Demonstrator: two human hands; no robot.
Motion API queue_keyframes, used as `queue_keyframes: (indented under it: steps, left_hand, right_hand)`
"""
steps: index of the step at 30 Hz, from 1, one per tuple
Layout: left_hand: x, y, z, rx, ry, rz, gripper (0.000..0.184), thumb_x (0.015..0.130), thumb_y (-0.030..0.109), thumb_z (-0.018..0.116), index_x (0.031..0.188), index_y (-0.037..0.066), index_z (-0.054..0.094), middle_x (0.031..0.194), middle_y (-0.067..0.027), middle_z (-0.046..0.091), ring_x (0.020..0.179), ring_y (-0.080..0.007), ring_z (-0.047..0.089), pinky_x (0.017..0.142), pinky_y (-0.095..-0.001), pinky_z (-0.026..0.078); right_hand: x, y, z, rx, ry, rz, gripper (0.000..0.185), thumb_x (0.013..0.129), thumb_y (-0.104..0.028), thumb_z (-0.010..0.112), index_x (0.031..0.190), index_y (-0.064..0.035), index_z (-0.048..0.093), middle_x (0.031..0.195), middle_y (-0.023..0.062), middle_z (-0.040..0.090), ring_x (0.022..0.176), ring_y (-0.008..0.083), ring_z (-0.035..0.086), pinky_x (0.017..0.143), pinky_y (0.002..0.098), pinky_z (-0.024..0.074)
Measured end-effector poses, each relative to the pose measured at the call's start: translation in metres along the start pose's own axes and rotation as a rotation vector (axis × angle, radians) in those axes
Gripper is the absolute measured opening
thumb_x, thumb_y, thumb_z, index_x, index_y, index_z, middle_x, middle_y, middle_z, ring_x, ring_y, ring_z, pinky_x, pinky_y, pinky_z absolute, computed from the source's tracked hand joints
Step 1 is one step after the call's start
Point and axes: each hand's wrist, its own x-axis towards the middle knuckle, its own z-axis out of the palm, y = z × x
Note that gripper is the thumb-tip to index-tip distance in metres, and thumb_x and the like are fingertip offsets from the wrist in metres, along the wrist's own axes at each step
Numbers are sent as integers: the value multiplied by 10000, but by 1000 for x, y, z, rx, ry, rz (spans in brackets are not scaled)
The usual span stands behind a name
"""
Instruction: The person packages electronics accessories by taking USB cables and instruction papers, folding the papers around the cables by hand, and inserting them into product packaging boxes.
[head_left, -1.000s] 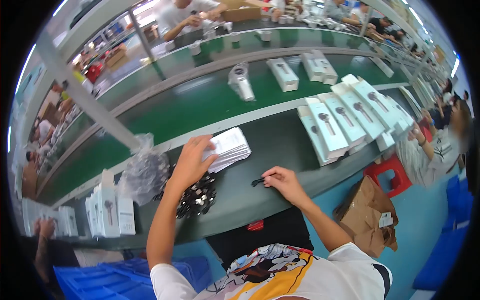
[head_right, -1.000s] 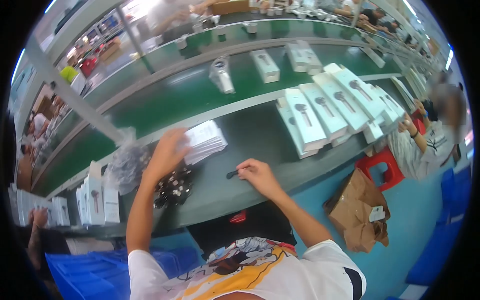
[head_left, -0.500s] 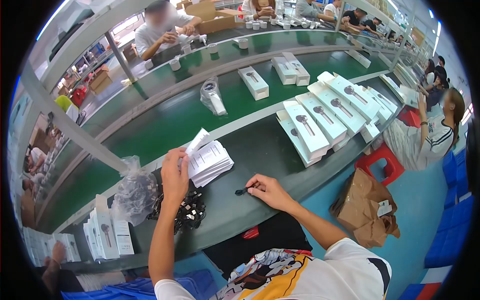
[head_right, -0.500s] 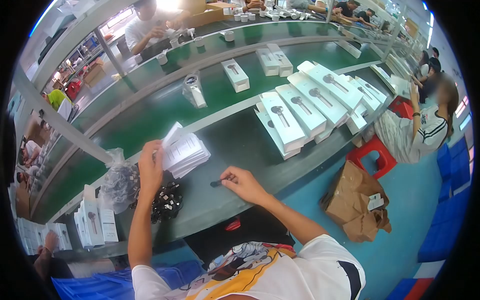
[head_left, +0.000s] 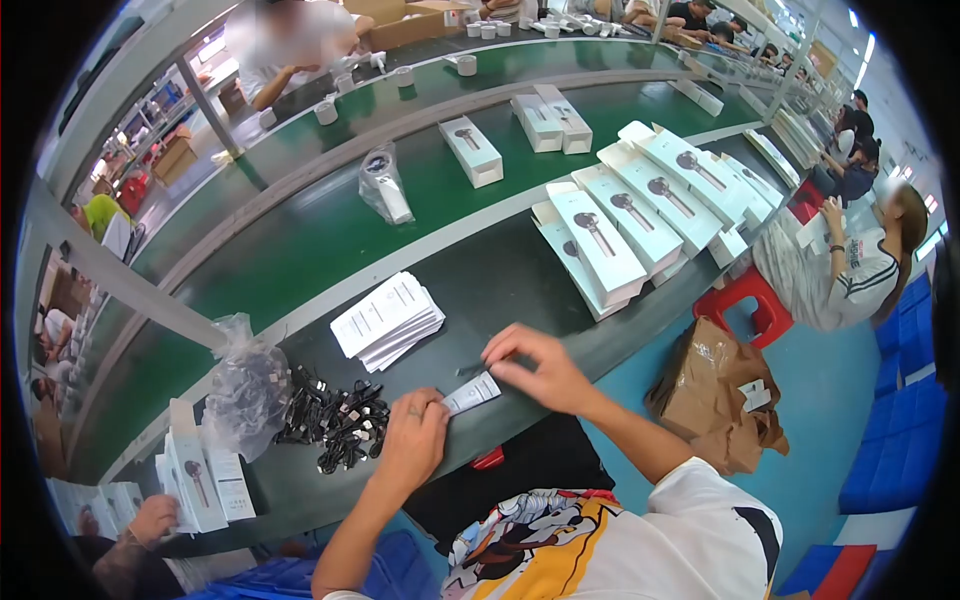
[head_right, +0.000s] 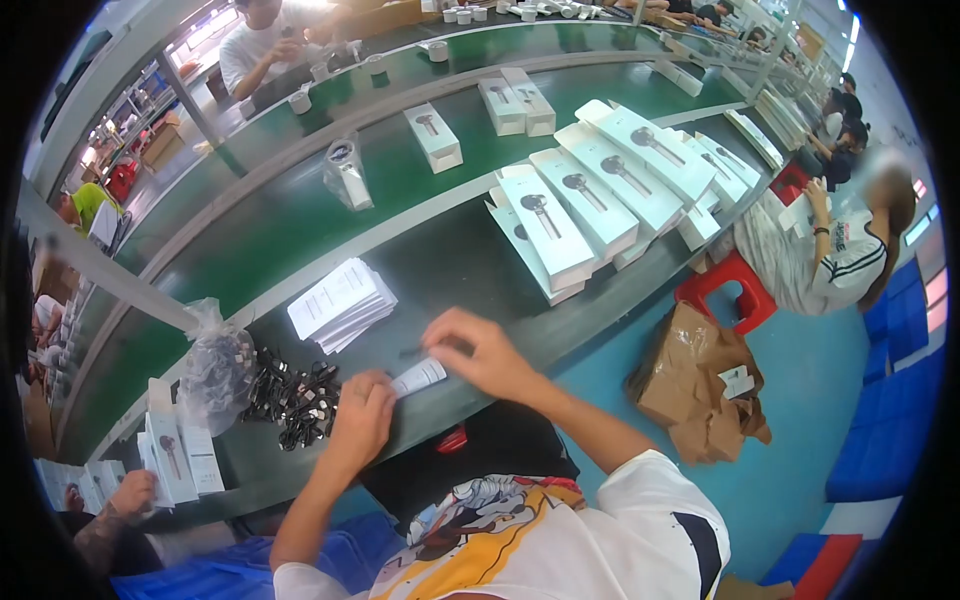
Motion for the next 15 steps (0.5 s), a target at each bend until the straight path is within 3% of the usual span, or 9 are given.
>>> queue_keyframes:
  steps: [5,11,15]
  left_hand:
    - [-6,5,9,-57,6,-72,142,850,-21,685,961,-5,597,1117,-183,617,1044,-386,599,897,-476,480]
    - [-10,0,13,-92,53,-115,138,848,-40,684,953,-14,600,1103,-189,619,1031,-389,603,885,-476,491]
    - [-6,4,11,-115,27,-161,128,861,-42,674,958,-17,595,1082,-194,622,1014,-389,603,865,-468,497]
  right_hand:
    - [-12,32,25,-417,-217,-165,185,889,-76,712,1053,-11,655,1082,112,680,1110,299,612,983,391,477]
    - [-19,33,35,-522,-255,-269,204,891,-128,715,1065,-42,653,1262,129,605,1186,333,551,1014,453,440]
    - [-17,37,35,-545,-281,-302,195,886,-138,719,1042,-45,647,1246,135,569,1199,344,526,1015,461,428]
